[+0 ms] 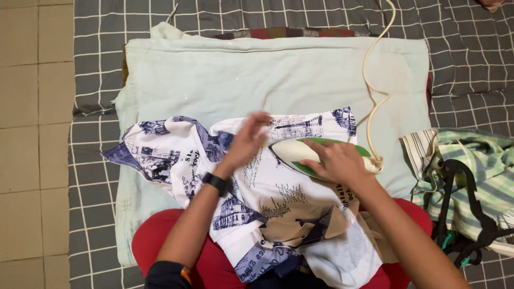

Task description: The person sits cross-legged on a bed, moves a striped cloth aside, and irons a white shirt with a blue pattern using a green and white iron. They smooth the fabric with their hands and move the iron across different sections of the shirt.

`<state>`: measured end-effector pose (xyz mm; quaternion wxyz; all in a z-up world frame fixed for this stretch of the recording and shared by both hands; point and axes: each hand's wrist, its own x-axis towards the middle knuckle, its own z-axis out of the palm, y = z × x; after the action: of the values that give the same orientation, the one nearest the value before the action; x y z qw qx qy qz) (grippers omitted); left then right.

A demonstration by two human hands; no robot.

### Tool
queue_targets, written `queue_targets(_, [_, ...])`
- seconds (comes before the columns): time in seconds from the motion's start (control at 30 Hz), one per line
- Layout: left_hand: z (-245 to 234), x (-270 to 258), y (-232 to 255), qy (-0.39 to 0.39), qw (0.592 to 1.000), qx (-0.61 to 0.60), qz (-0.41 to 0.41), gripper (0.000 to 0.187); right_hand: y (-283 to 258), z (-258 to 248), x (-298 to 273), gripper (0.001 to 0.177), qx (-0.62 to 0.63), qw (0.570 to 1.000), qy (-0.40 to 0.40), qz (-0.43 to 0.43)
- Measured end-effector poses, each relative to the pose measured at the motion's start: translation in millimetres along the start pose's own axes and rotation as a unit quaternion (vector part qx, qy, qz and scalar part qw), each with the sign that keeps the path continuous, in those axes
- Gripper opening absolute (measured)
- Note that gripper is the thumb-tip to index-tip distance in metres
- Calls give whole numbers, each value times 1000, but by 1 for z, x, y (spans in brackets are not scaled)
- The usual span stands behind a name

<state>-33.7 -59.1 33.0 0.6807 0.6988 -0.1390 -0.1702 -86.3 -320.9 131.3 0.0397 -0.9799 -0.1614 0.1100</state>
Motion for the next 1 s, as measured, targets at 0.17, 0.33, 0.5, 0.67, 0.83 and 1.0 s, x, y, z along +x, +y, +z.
queue_targets(0.17, [32,-18,-2,-83,940,318,95,80,0,-10,-15,63,52,991,-12,119])
queue_targets(0.33, [34,-20,-14,-89,846,509,132,88,17,-11,-13,65,33,967,-31,252])
queue_targets(0.5, [35,-21,-18,-83,830,535,135,106,32,-5,20,62,35,954,39,295])
queue_targets(0.67, [37,-23,-17,-77,829,538,129,116,35,-7,23,57,91,954,18,285])
queue_targets(0.83, [37,-22,-15,-71,828,540,134,118,27,-15,-11,57,112,938,-48,325])
queue_targets(1.0, [39,-22,-12,-63,824,545,140,115,18,-12,-17,55,88,931,-29,354])
